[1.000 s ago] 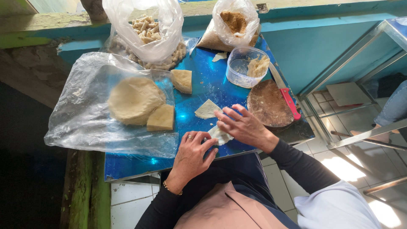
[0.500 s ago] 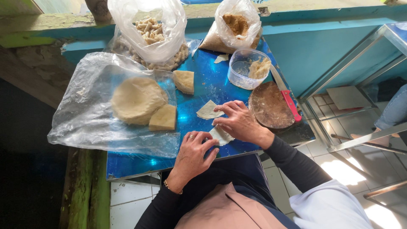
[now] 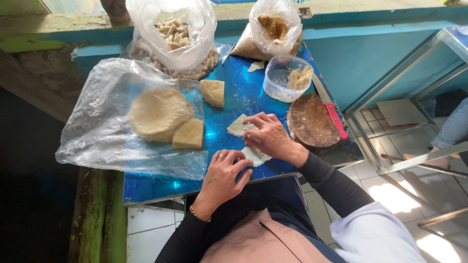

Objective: The person pinches off pieces of dough, flattens them into thin triangular wrappers on the table, spoons brown filling from a plastic bag onto each wrapper, and folds and pinches the dough closed around the filling, setting finished pastries aside.

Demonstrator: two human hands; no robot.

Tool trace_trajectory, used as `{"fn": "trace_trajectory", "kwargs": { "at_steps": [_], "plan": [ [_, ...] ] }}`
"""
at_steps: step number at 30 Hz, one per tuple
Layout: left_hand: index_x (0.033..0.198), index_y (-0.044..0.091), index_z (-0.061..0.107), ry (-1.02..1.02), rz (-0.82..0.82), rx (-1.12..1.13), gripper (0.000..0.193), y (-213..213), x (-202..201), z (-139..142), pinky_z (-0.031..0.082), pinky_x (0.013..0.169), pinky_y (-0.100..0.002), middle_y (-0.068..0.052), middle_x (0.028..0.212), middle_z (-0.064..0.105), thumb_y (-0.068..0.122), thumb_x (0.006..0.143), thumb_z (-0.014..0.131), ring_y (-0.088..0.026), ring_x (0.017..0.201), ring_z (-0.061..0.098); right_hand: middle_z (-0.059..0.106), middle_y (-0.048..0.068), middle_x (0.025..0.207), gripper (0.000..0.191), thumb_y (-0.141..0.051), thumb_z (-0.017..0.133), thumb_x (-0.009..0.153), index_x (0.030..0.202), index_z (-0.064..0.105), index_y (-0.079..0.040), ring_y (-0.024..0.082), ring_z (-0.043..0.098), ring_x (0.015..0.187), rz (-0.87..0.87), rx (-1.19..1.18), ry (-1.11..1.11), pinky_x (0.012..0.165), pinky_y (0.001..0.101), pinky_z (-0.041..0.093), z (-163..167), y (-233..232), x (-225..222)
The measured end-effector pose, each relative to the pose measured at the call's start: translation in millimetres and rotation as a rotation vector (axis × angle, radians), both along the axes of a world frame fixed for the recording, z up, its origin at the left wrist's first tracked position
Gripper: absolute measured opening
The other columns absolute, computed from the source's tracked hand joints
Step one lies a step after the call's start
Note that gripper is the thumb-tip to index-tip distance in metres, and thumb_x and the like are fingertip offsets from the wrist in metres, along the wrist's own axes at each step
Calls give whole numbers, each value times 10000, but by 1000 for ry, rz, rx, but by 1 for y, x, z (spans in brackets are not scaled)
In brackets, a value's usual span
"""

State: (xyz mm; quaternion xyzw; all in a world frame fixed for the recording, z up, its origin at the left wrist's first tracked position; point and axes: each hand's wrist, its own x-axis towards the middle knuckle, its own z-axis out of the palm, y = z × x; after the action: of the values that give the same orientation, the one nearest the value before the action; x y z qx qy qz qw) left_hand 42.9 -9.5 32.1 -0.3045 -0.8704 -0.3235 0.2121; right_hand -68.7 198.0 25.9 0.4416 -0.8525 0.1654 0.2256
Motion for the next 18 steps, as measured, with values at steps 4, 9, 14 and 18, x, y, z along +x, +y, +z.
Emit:
{"fn": "trace_trajectory", "kwargs": {
  "at_steps": [4,9,14,18],
  "plan": [
    [1005,106,739,-13,-5,3,163,0,-1,0,454,963,-441,-55,1036,651,194,869,746,-269,1012,604,679,18,1239,90,-250,770,877,911,743,-171,234,608,1127,-49,-68,-127,910,416,427,5,4,-4],
    [1004,103,740,-8,-1,-3,167,-1,-1,0,455,959,-441,-57,1035,652,196,865,749,-273,1019,604,665,38,1234,124,-272,776,891,921,741,-157,240,591,1137,-6,-64,-158,925,423,419,12,15,0],
    [1001,100,740,11,2,2,166,1,-1,-1,460,962,-444,-63,1036,654,184,858,750,-274,1009,609,683,42,1225,132,-266,777,861,902,744,-145,252,614,1121,-42,-33,-73,904,421,448,-2,14,0],
    [1009,100,740,-21,-13,47,162,-1,-2,-1,479,925,-424,-57,1017,676,165,861,752,-267,971,629,694,34,1232,65,-211,761,923,973,764,-170,246,630,1145,-97,-280,-241,1008,397,489,-7,25,-34]
  ]
}}
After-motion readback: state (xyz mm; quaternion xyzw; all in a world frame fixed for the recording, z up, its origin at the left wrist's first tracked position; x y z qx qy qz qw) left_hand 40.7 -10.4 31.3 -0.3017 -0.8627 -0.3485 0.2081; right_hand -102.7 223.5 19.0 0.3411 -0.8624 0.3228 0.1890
